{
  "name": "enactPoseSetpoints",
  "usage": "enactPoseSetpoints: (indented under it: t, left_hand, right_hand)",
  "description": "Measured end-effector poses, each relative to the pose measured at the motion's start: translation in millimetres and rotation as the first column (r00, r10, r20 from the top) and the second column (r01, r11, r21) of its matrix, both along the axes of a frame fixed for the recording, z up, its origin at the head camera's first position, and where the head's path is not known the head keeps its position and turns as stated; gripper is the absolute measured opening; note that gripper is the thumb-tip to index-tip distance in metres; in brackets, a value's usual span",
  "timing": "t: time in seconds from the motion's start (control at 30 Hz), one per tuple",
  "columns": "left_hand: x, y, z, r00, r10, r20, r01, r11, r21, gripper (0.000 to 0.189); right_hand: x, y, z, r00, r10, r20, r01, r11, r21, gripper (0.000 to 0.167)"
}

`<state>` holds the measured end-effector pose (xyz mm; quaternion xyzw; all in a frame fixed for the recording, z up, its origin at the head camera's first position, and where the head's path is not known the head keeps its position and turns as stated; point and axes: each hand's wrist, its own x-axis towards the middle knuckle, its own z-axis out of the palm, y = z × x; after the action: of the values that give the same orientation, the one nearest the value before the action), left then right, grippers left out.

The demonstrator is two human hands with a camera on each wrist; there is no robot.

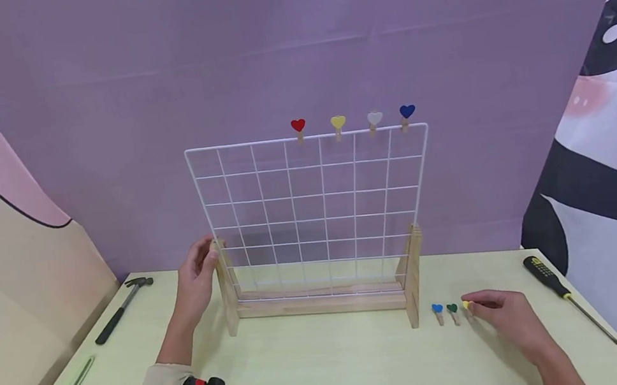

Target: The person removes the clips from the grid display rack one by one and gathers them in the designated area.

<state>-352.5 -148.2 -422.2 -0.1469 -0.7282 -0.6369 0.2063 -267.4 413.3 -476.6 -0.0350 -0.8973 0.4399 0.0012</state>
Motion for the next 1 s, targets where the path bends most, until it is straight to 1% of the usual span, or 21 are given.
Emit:
enactPoseSetpoints:
  t: [0.2, 0.43, 0.5, 0.67, 0.83, 1.0]
  left_hand:
    - [-0.4, 0.1, -0.3, 1.000, -0.004, -0.001, 0.004, 1.000, 0.005, 0.037]
    - [-1.6, 0.6, -1.3, 1.000, -0.004, 0.003, 0.004, 1.000, 0.007, 0.038]
    - [-1.8, 0.4, -1.7, 1.000, -0.003, 0.007, 0.003, 1.000, 0.009, 0.038]
    - [-1.2, -0.1, -1.3, 1.000, -0.003, 0.017, 0.002, 1.000, 0.016, 0.038]
    - [0.7, 0.0, 0.0, 1.000, -0.007, 0.022, 0.006, 1.000, 0.028, 0.038]
    - [-0.2, 1.1, -0.5, 1.000, -0.023, -0.003, 0.023, 0.999, 0.040, 0.038]
  right_hand:
    - [-0.8, 0, -4.6, 0.999, -0.015, -0.032, 0.017, 0.998, 0.056, 0.039]
    - [-3.0, 1, -9.6, 0.997, 0.008, -0.075, 0.000, 0.993, 0.116, 0.037]
    - [-3.4, 1, -11.6, 0.994, 0.025, -0.102, -0.010, 0.990, 0.141, 0.036]
    - [-3.9, -3, -15.8, 0.984, 0.040, -0.171, -0.005, 0.980, 0.201, 0.033]
    - [-3.3, -6, -15.8, 0.980, 0.035, -0.196, 0.006, 0.978, 0.207, 0.033]
    - [-1.0, -7, -16.6, 0.978, 0.013, -0.209, 0.033, 0.976, 0.217, 0.032]
